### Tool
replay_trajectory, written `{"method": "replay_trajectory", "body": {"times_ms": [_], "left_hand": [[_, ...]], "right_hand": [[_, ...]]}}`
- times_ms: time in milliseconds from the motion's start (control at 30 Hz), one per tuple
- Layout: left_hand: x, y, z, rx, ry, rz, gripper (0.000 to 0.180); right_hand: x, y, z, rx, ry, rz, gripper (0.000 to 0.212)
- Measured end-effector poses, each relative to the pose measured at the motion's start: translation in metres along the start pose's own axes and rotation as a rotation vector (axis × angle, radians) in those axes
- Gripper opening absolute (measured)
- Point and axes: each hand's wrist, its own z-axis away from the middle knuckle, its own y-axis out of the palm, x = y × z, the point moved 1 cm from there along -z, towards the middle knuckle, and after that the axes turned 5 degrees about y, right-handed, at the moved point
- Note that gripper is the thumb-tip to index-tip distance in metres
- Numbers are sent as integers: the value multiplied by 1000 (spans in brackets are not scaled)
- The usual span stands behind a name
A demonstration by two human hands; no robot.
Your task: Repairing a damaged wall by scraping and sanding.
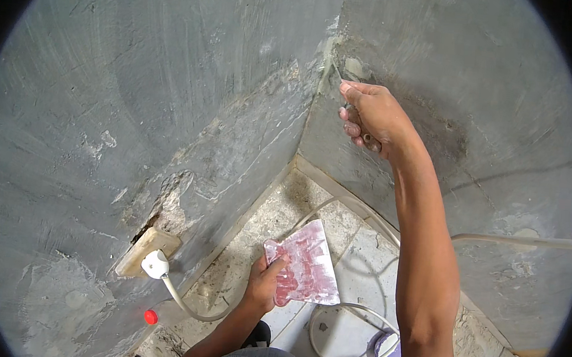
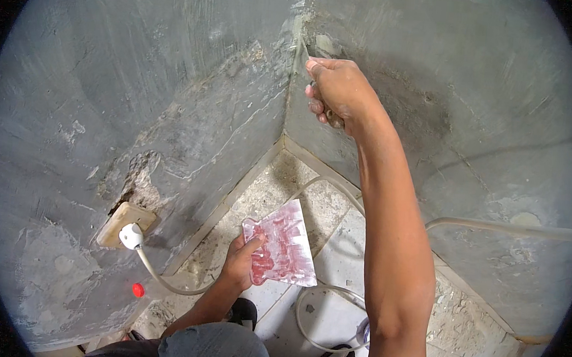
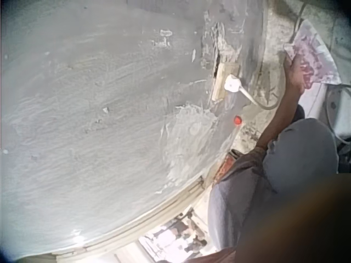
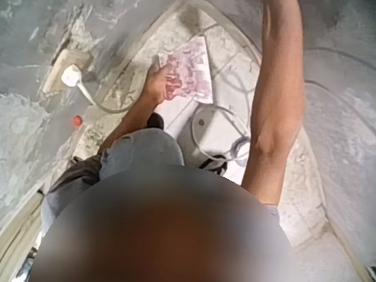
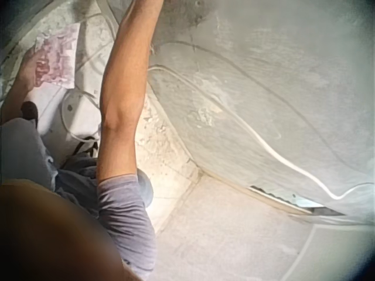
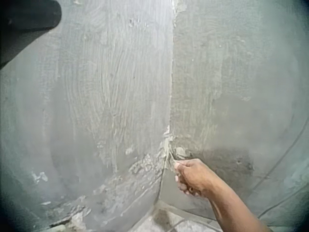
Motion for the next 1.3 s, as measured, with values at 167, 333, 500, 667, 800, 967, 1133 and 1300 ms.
{"method": "replay_trajectory", "body": {"times_ms": [167,333,500,667,800,967,1133,1300], "left_hand": [[2,-2,-2,-20,22,-12,26],[1,-7,-1,-55,10,-14,22],[1,-4,-1,-73,17,-5,21],[2,-4,-1,-37,9,18,21],[0,-5,0,-32,-47,-27,16],[-2,-4,2,-20,15,-17,16],[-16,1,3,-63,108,55,21],[-42,13,8,-41,130,179,23]], "right_hand": [[-8,-4,13,6,-10,-15,40],[-5,-4,2,-56,-39,-34,41],[-7,2,-3,-85,-22,-17,41],[-16,3,4,-106,1,-10,36],[-17,9,-1,-89,-36,-8,37],[-30,1,9,77,-2,-244,34],[-52,-15,44,334,-1,-504,29],[-80,-13,87,339,-142,-174,39]]}}
